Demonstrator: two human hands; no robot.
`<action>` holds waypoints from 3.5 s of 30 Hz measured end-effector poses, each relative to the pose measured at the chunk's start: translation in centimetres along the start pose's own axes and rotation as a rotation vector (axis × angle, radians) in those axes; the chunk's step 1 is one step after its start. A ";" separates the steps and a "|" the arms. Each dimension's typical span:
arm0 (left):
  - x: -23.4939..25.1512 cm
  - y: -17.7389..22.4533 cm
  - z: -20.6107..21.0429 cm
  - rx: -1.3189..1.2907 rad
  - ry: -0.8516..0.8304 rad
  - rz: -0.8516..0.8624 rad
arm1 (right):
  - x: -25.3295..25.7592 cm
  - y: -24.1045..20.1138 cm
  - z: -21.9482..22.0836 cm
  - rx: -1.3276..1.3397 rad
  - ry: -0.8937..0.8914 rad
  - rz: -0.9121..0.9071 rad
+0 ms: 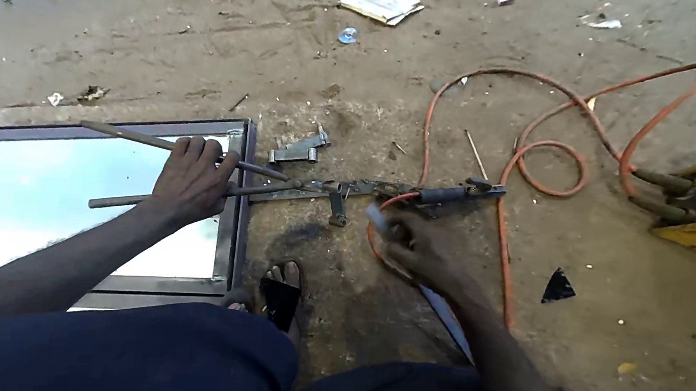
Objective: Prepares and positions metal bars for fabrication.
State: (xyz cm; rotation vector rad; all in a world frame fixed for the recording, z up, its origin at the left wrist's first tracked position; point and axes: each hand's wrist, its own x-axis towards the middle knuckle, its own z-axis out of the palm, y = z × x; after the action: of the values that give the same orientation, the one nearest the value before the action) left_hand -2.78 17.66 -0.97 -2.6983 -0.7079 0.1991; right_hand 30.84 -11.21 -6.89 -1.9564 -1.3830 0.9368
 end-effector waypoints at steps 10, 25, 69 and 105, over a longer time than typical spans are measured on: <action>1.8 -2.1 1.8 -0.013 -0.004 0.097 | -6.4 -5.8 -7.3 0.571 0.804 -0.546; 3.2 -3.2 3.3 -0.078 0.039 0.159 | 2.2 -2.0 -0.7 1.035 0.398 -0.469; 4.7 -0.9 -0.4 -0.022 0.096 0.254 | 6.4 -3.4 6.0 0.921 0.346 -0.529; 2.5 4.2 1.9 -0.507 -0.945 -0.023 | 0.6 -1.8 2.5 1.246 0.877 -0.039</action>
State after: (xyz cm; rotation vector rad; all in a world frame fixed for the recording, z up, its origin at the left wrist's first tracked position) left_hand 0.87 16.00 -4.39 -2.9669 -1.1471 1.5330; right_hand 27.95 -9.90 -7.12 -1.0606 -0.1643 0.5291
